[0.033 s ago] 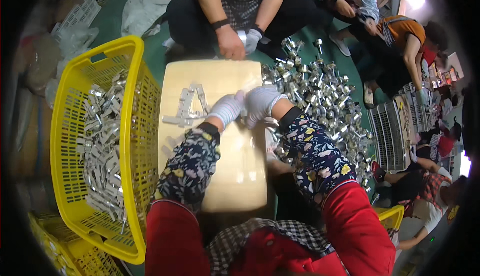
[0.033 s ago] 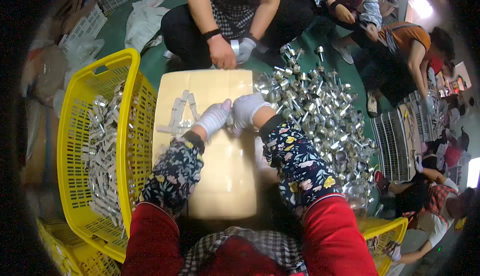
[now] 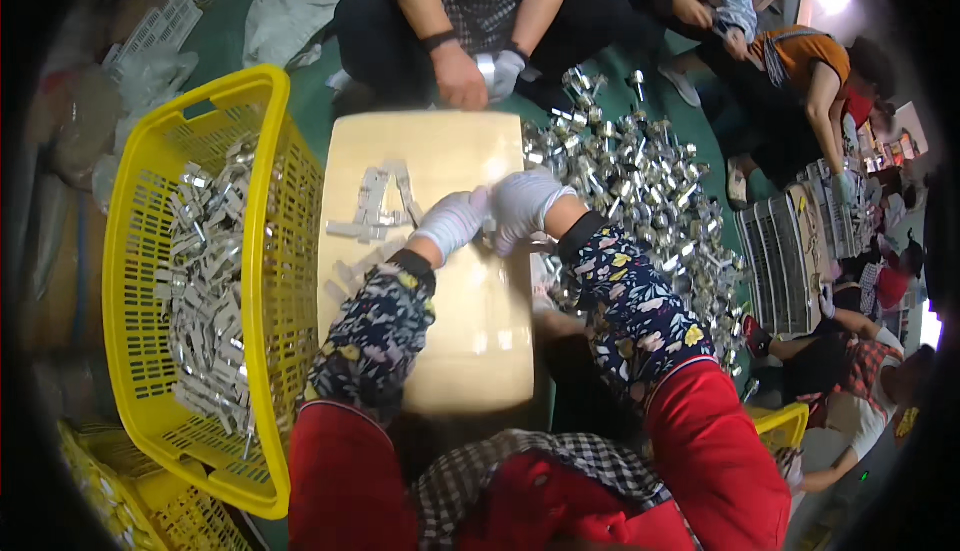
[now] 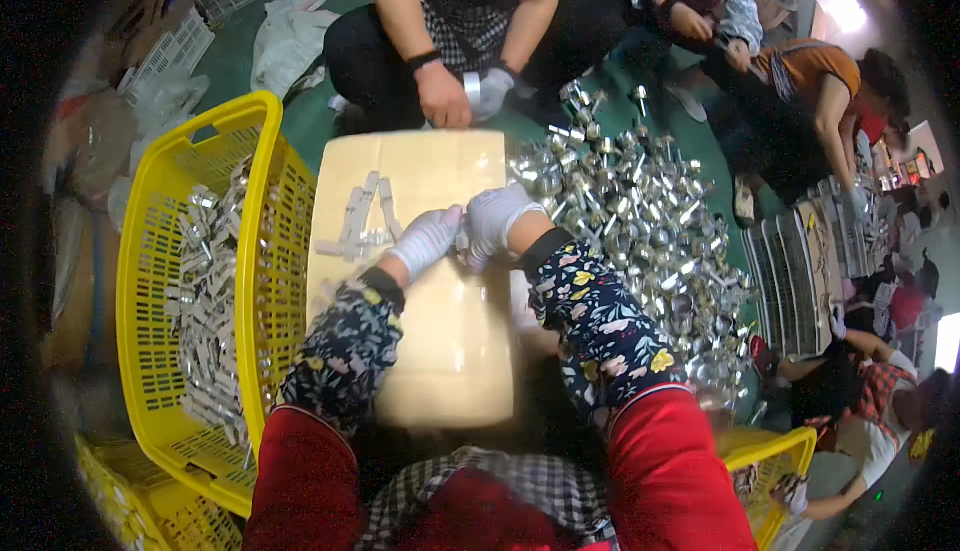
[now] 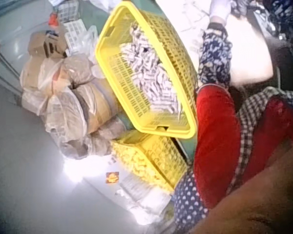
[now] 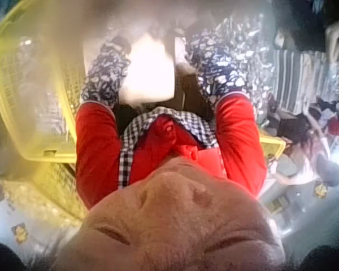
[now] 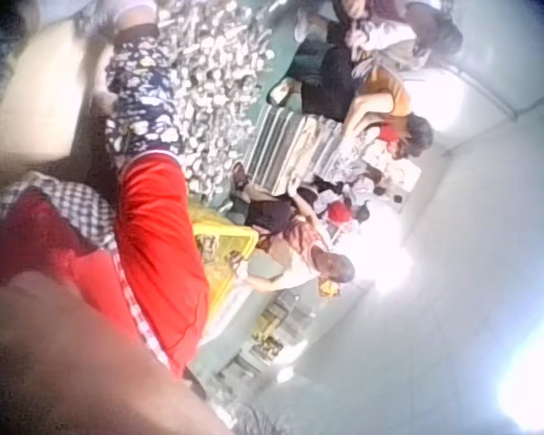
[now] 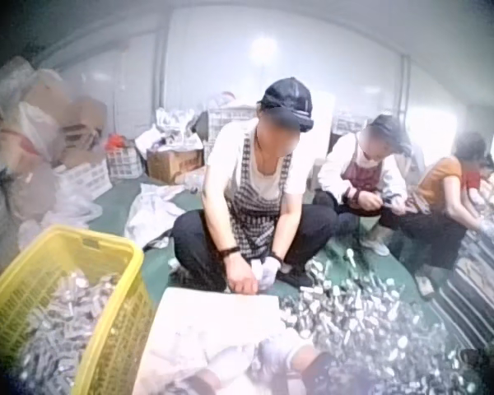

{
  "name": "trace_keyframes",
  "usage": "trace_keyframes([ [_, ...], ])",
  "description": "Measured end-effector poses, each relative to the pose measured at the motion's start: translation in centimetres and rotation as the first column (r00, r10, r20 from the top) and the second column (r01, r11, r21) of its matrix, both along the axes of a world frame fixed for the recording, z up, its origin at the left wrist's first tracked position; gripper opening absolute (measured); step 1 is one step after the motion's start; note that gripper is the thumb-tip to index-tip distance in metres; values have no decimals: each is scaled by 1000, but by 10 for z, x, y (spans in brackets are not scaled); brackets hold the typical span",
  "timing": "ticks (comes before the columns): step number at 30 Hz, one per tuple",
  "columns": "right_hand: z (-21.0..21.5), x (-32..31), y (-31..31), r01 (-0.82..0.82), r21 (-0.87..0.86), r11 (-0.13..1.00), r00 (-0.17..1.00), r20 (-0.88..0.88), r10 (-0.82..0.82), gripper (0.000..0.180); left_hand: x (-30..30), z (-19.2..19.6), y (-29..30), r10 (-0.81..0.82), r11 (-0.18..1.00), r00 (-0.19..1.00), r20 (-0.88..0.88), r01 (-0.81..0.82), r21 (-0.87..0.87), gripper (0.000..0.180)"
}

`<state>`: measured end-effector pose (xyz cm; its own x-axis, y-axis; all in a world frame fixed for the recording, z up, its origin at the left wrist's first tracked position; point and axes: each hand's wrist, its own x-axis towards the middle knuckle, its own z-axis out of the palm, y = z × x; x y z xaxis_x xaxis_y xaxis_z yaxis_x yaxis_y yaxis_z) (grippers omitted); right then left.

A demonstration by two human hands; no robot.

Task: Assembling metal cabinet hinge components on a wooden board.

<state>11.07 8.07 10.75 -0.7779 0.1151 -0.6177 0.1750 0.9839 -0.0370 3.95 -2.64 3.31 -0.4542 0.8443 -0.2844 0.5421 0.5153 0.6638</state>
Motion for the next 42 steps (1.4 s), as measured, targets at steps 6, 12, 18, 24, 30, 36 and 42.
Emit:
trace_keyframes([
  [6,-3,68,-27,158,-529,834,978,202,-57,66,95,44,-96,-150,987,921,-361,158,-8,33],
  [12,-9,146,-25,146,-985,-92,634,164,-755,69,135,53,-168,-91,981,982,167,59,187,26],
  [18,-41,198,-84,18,-814,-581,641,455,-619,94,163,75,-186,32,902,686,727,-333,274,42],
  [24,-31,219,-96,-37,-847,-530,766,317,-559,85,164,91,-191,-58,901,764,642,-237,362,35],
  [30,-3,226,-103,-129,-983,-129,734,-7,-679,59,166,98,-190,5,899,693,720,-318,300,36],
  [36,17,231,-109,-92,-992,-87,623,11,-782,29,177,104,-179,26,825,532,846,-489,282,33],
  [42,28,229,-121,-17,-989,148,510,-136,-850,29,183,92,-177,-324,789,57,944,-535,303,27],
])
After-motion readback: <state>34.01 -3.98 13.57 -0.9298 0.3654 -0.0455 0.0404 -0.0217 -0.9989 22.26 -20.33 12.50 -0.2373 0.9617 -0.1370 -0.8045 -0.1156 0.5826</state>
